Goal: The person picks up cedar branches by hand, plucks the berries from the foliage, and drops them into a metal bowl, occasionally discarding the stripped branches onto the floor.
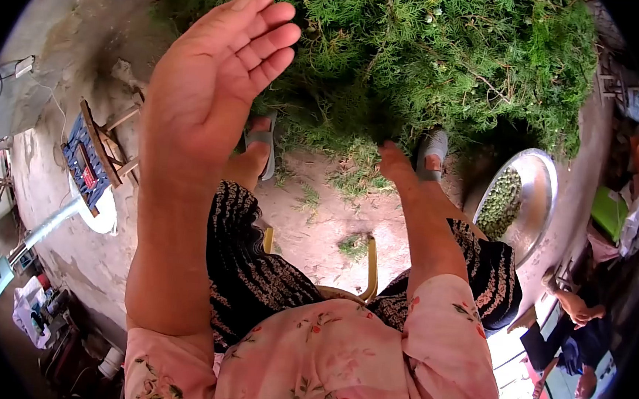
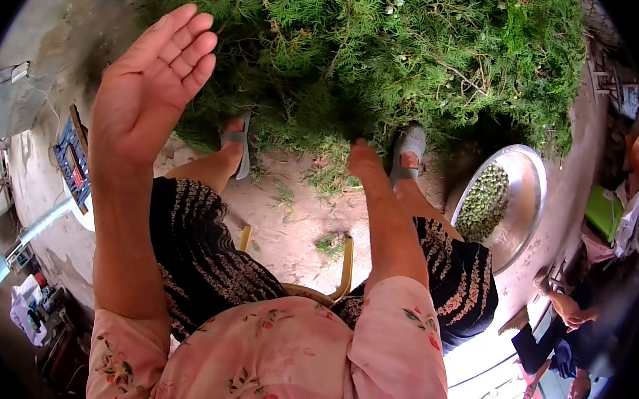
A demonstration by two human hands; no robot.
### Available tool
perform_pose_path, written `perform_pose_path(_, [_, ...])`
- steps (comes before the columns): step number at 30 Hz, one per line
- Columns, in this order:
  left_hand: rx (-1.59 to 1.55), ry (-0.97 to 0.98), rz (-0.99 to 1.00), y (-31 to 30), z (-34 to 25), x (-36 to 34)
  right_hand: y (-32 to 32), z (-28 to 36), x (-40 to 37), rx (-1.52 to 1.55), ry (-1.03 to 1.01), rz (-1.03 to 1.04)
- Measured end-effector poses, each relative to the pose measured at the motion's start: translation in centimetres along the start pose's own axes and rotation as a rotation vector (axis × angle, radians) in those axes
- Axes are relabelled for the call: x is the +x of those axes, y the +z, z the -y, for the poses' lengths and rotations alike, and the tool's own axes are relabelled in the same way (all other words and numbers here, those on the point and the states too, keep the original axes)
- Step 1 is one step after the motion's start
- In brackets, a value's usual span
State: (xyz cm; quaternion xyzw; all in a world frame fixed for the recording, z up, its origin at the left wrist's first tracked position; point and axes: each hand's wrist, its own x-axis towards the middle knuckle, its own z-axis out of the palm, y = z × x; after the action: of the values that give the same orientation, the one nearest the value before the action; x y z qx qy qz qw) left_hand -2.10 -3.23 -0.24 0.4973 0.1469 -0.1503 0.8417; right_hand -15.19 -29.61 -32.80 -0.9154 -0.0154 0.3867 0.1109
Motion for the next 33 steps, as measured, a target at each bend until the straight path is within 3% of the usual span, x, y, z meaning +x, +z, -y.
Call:
perform_pose_path(2, [0.015,0.007,0.004,0.7,0.2,-0.3,-0.2,-1.7,-0.6,-0.001,-0.025,-0.008])
perform_pose_path(4, [0.019,0.032,0.018,1.1,0.1,-0.4,-2.6,-2.9,-1.7,0.454,-0.122,0.079])
perform_pose_path(5, [0.014,0.018,0.014,1.1,0.2,-0.3,-3.6,-3.1,-2.3,0.443,-0.120,0.069])
perform_pose_path(7, [-0.001,0.002,0.017,1.0,0.9,-0.5,-6.7,-2.1,-5.0,0.956,0.124,0.081])
perform_pose_path(11, [0.023,-0.018,0.053,2.2,1.2,-0.9,-13.6,1.8,-9.4,1.117,0.119,-0.022])
perform_pose_path(15, [0.101,-0.107,0.098,2.6,2.5,-0.7,-20.3,4.6,-13.3,0.997,-0.016,-0.123])
perform_pose_path(17, [0.219,-0.007,0.167,2.8,3.0,-0.8,-22.6,5.2,-14.7,0.860,-0.081,-0.184])
perform_pose_path(19, [0.518,0.176,0.275,3.2,3.6,-0.7,-24.5,6.4,-16.3,0.708,-0.269,-0.281])
perform_pose_path(23, [1.018,0.477,0.414,4.3,5.3,-1.4,-27.1,9.1,-18.7,0.777,-0.382,-0.244])
perform_pose_path(25, [1.080,0.285,0.604,4.9,4.8,-1.7,-27.5,10.4,-19.2,0.753,-0.452,-0.344])
perform_pose_path(27, [1.033,0.315,0.616,4.7,5.4,-1.6,-27.7,11.2,-19.4,0.860,-0.529,-0.593])
perform_pose_path(29, [0.664,0.129,0.556,4.6,5.3,-1.5,-27.7,11.2,-19.4,0.845,-0.539,-0.745])
perform_pose_path(31, [0.605,0.041,0.463,5.4,3.9,-2.0,-27.8,10.7,-19.0,1.049,-0.443,-1.090])
perform_pose_path(33, [0.180,-0.009,0.347,4.6,4.0,-1.4,-28.0,9.6,-19.2,1.374,-0.327,-1.072])
